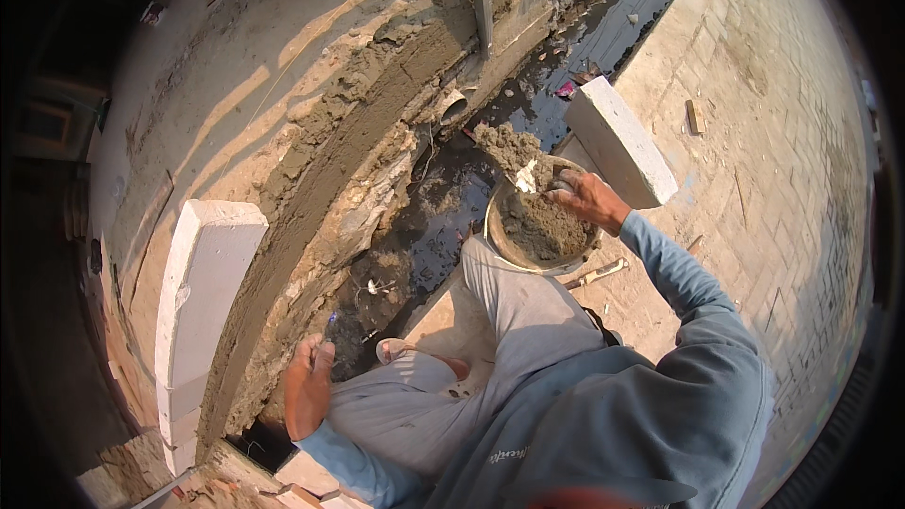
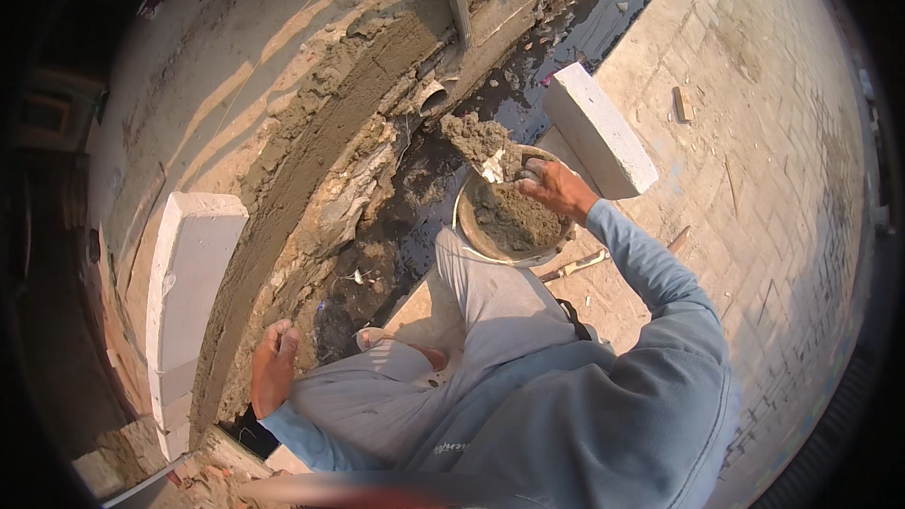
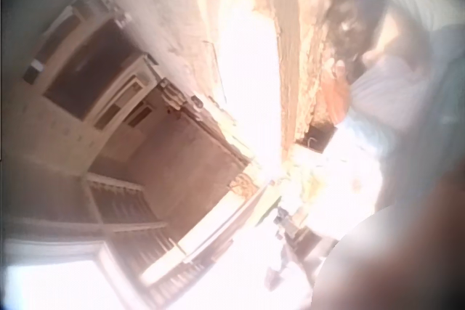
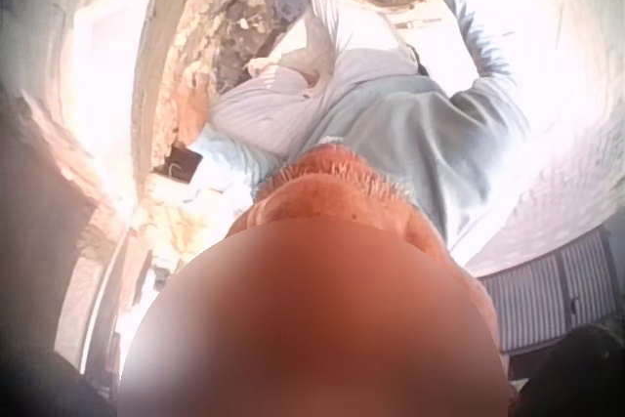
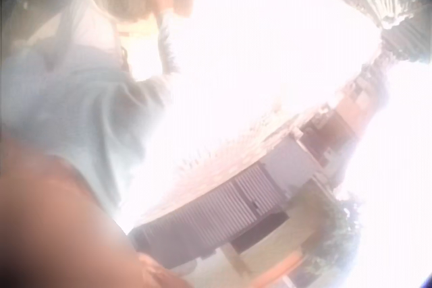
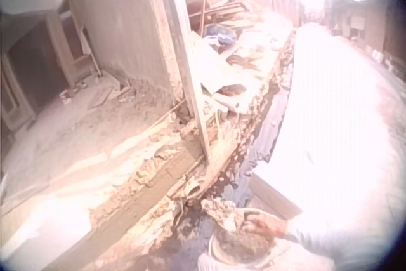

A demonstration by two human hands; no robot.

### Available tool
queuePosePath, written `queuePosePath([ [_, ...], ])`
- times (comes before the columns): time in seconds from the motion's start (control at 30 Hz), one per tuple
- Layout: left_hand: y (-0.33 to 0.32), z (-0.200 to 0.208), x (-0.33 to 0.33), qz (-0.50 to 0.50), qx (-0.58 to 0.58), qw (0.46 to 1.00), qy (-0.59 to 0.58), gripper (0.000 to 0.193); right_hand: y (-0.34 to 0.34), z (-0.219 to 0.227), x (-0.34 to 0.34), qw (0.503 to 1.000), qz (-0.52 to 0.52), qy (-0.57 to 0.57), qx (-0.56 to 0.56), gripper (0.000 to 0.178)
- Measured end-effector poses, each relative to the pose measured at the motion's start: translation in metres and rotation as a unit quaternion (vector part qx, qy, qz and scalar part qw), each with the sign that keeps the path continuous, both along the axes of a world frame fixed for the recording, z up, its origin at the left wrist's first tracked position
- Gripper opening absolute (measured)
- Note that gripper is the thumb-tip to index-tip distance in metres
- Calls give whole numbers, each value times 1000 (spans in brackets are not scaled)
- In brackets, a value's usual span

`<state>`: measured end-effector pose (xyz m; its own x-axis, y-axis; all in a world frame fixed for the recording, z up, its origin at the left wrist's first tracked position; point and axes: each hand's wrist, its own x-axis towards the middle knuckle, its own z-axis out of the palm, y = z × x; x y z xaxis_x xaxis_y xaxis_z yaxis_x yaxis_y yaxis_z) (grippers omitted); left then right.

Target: The person scoops cement mortar from a bucket and spreads it onto a wall surface using a trowel. They then pick up a white rectangular tile, apply mortar to its back, and press it onto the wall. The person uses a hammer to tap the tile into alignment and continues to apply mortar to the wall for subsequent tiles.

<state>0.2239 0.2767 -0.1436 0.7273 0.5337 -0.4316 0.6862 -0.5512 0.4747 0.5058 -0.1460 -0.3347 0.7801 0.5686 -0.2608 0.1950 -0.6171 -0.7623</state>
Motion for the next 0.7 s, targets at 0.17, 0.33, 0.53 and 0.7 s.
queuePosePath([
  [0.17, 14, -11, 5, -31, 29, 998, 47, 47, 131, 23, 82, 947, -112, 186, 235, 27],
  [0.33, 14, -6, 11, 31, 8, 995, 97, 45, 277, 50, 157, 653, -125, 388, 639, 22],
  [0.53, 29, -7, 2, 65, -18, 991, 111, 42, 348, -4, 230, 340, -202, 455, 798, 24],
  [0.7, 53, -36, -46, 41, 28, 997, 65, 41, 285, -11, 195, 573, -100, 355, 732, 24],
])
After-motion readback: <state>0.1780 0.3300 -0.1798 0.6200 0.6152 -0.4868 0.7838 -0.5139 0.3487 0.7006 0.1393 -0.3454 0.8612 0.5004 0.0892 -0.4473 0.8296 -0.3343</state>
